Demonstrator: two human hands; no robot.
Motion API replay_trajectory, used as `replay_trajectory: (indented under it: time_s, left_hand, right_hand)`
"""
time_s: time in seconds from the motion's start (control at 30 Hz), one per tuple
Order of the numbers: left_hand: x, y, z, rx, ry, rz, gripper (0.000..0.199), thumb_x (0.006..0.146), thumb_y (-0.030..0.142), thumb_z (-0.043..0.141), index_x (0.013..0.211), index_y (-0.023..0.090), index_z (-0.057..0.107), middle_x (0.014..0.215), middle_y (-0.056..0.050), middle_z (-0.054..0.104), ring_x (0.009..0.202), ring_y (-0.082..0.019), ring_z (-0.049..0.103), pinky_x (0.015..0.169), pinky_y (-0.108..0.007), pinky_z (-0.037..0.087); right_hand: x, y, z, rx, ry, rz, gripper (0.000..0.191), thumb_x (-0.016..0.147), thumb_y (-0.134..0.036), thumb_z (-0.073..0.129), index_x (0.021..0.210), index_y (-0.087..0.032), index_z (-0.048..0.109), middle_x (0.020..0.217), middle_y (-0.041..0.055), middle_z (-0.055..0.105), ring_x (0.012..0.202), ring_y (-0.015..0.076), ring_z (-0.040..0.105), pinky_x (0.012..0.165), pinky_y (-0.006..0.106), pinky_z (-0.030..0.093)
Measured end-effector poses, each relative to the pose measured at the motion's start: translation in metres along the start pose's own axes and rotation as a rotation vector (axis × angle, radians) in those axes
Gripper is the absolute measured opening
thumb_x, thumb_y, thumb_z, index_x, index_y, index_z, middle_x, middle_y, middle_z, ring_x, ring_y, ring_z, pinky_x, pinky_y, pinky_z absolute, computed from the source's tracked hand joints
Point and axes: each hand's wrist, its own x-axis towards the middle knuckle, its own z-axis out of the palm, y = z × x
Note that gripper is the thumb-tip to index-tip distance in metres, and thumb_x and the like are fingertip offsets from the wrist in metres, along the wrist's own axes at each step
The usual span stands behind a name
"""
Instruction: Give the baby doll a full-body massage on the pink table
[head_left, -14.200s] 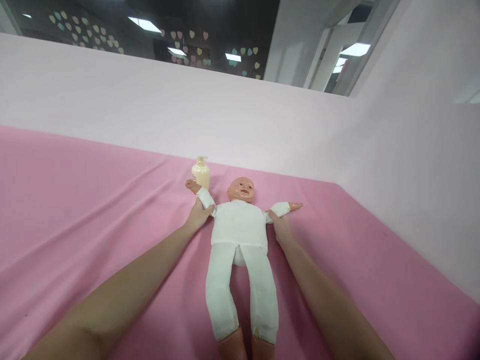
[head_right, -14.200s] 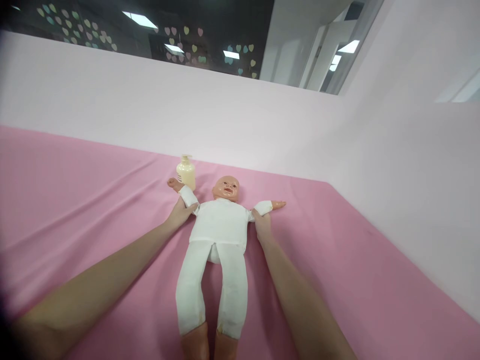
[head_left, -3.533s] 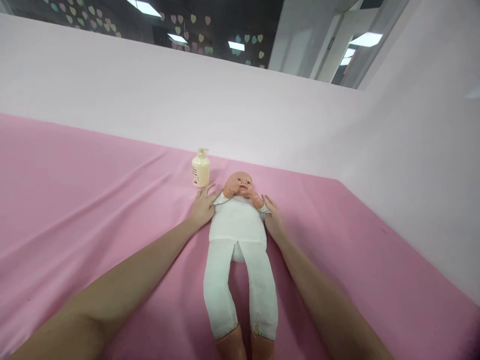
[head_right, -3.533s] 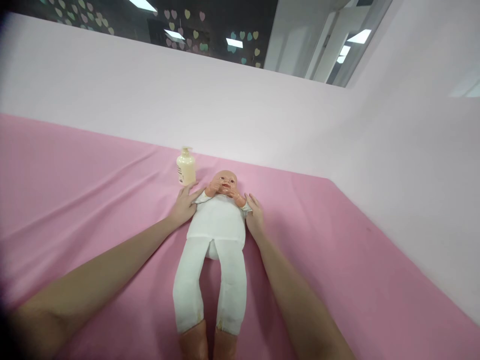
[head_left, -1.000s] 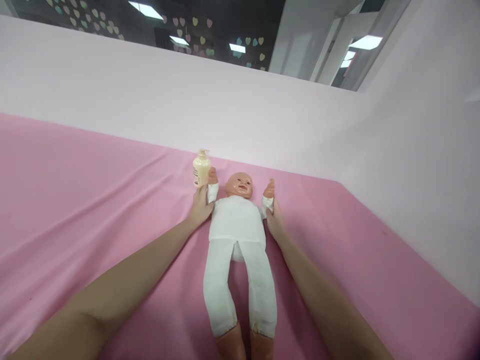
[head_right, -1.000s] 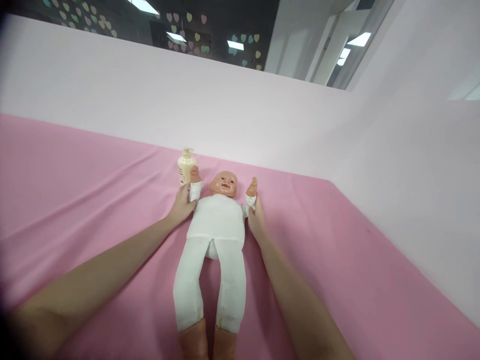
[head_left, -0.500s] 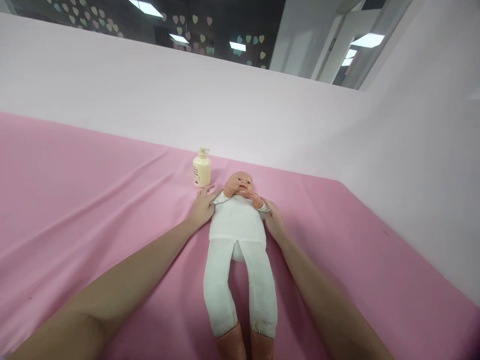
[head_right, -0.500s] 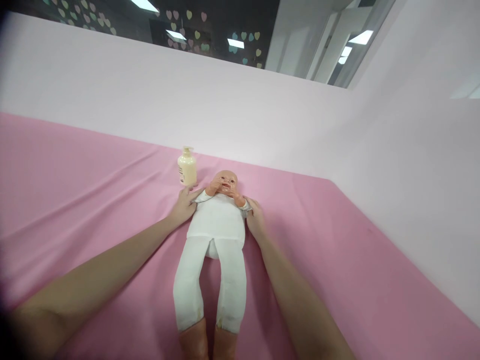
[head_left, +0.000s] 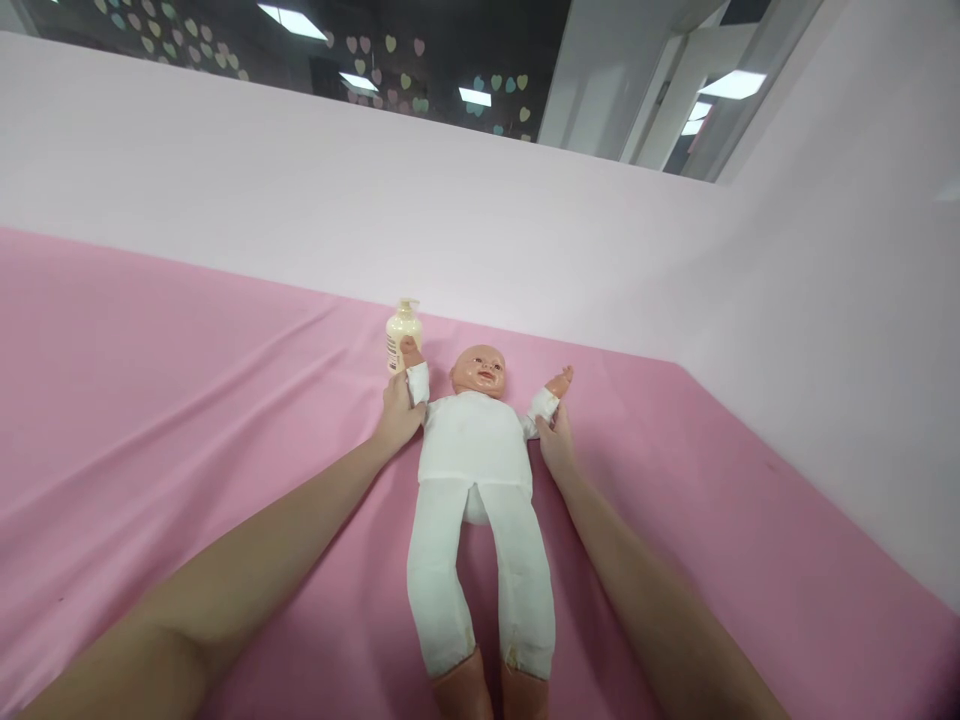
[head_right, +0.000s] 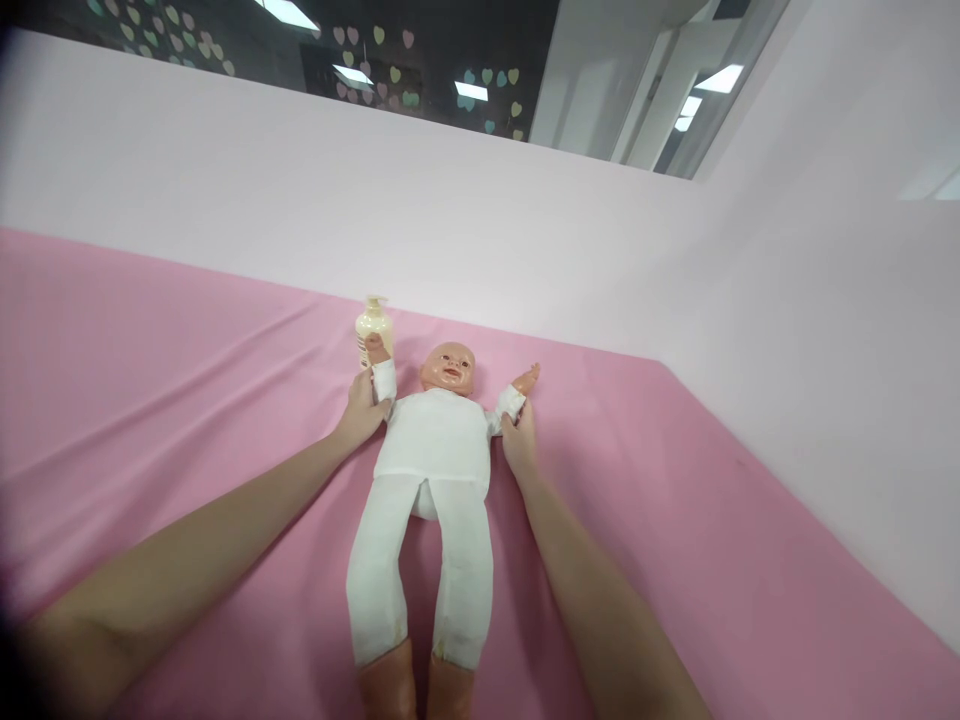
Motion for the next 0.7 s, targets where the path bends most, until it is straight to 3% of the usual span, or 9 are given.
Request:
replay_trajectory:
  time_s: [0.1,0.23,0.43,0.57,0.7]
  left_hand:
    - [-0.002,-0.001,0.000,0.044,-0.064,0.073,0.069,0.073,0.013,0.054,0.141,0.023,0.054,0.139,-0.013,0.049,0.133,-0.037,0.044,0.114,-0.058,0.039]
    - [-0.006,-0.001,0.001,0.097,-0.163,0.138,0.070,0.073,0.008,0.050,0.138,0.031,0.063,0.145,-0.008,0.047,0.134,-0.036,0.042,0.116,-0.057,0.037]
    - [-0.006,-0.002,0.003,0.096,-0.155,0.138,0.071,0.073,0.008,0.050,0.140,0.028,0.061,0.144,-0.009,0.048,0.134,-0.035,0.042,0.117,-0.055,0.037]
    - [-0.002,-0.004,0.004,0.018,-0.078,0.061,0.069,0.073,0.011,0.054,0.140,0.023,0.055,0.139,-0.012,0.052,0.133,-0.035,0.046,0.115,-0.056,0.039]
    - [0.002,-0.006,0.003,-0.082,-0.034,-0.094,0.059,0.074,0.016,0.057,0.132,0.016,0.052,0.122,-0.014,0.058,0.116,-0.034,0.057,0.102,-0.055,0.049]
  right_hand:
    - [-0.004,-0.011,0.001,0.013,-0.016,0.045,0.053,0.084,-0.029,0.049,0.136,-0.021,0.055,0.131,0.0108,0.065,0.118,0.0309,0.063,0.103,0.049,0.051]
    - [-0.009,-0.021,0.002,-0.019,-0.091,-0.013,0.050,0.081,-0.024,0.049,0.128,-0.024,0.065,0.132,0.0043,0.067,0.126,0.0270,0.057,0.115,0.049,0.041]
    - [-0.008,-0.019,0.004,-0.014,-0.112,-0.049,0.052,0.081,-0.021,0.047,0.130,-0.024,0.065,0.135,0.0042,0.066,0.129,0.0253,0.056,0.117,0.049,0.039]
    - [-0.005,-0.011,0.004,0.098,-0.022,0.062,0.064,0.080,-0.027,0.053,0.143,-0.023,0.050,0.143,0.0076,0.060,0.129,0.0265,0.057,0.112,0.048,0.045]
    - [-0.001,0.000,0.001,0.128,0.064,0.098,0.078,0.079,-0.030,0.055,0.153,-0.022,0.034,0.150,0.0140,0.052,0.132,0.0299,0.056,0.108,0.048,0.049]
